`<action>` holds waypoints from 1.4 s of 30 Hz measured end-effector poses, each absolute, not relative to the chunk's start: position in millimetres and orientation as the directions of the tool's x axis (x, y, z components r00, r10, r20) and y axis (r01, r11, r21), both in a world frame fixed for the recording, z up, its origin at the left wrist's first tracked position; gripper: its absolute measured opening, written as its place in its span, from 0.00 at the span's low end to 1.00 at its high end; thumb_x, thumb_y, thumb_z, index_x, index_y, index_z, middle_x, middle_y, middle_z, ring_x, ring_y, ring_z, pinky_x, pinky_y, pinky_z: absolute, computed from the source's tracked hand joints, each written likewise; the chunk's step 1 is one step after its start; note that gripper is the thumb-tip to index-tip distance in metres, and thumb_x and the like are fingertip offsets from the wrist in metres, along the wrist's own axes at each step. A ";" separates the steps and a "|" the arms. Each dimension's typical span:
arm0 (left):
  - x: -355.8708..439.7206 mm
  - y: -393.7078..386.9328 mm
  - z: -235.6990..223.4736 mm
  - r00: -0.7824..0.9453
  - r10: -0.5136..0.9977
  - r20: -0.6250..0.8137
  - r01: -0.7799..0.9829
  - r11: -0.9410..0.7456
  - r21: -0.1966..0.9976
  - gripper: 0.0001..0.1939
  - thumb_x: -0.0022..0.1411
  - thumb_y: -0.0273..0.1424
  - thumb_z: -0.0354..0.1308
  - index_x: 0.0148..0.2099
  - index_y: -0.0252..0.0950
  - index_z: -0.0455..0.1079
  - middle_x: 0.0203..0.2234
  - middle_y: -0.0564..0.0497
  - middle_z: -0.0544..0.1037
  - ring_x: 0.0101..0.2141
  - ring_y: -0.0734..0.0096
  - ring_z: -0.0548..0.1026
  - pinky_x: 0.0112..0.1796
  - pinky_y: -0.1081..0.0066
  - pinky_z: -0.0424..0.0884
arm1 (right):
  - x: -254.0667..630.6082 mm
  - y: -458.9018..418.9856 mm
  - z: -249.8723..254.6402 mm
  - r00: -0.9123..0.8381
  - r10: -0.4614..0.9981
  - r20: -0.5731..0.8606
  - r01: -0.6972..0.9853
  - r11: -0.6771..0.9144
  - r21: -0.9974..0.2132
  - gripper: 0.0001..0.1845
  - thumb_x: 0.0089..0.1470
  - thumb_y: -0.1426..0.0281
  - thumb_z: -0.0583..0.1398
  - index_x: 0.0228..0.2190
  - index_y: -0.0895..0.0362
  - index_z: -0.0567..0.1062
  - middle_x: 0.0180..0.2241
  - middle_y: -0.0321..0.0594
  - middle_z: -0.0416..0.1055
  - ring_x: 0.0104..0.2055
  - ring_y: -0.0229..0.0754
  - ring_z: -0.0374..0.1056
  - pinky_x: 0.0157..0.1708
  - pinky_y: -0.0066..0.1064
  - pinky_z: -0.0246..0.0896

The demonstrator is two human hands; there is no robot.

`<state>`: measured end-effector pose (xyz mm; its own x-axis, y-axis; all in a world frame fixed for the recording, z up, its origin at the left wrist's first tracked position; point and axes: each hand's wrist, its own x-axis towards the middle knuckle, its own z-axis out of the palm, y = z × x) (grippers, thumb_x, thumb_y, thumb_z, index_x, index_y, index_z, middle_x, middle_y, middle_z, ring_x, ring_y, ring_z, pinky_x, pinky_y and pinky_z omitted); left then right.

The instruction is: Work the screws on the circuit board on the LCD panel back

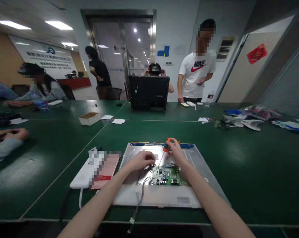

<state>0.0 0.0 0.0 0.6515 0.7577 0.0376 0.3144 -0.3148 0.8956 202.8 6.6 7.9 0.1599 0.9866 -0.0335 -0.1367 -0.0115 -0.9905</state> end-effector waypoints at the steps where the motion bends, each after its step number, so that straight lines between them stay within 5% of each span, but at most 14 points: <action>1: -0.5 -0.1 0.6 0.662 0.749 0.025 0.331 -0.322 0.887 0.06 0.57 0.30 0.58 0.35 0.32 0.73 0.27 0.52 0.76 0.28 0.73 0.71 0.31 0.75 0.65 | 202.6 5.4 8.1 0.160 0.987 -0.031 -0.135 -0.009 -0.991 0.24 0.43 0.56 0.61 0.40 0.53 0.62 0.20 0.26 0.67 0.16 0.34 0.62 0.11 0.20 0.48; 17: 0.8 -7.4 11.3 0.690 0.722 0.057 0.416 -0.460 0.784 0.07 0.55 0.28 0.59 0.34 0.33 0.78 0.28 0.50 0.78 0.30 0.70 0.73 0.32 0.74 0.66 | 200.3 -0.4 8.8 0.109 0.994 0.015 -0.107 0.027 -0.994 0.25 0.43 0.56 0.62 0.40 0.53 0.63 0.20 0.24 0.65 0.14 0.32 0.58 0.10 0.21 0.49; 42: -1.0 -12.0 7.5 0.661 0.749 0.048 0.408 -0.412 0.815 0.05 0.54 0.28 0.61 0.34 0.33 0.76 0.28 0.51 0.76 0.30 0.72 0.72 0.32 0.74 0.66 | 200.9 0.4 5.9 0.115 0.986 0.116 -0.090 0.127 -0.988 0.24 0.46 0.56 0.62 0.42 0.53 0.61 0.19 0.23 0.63 0.15 0.33 0.60 0.09 0.20 0.50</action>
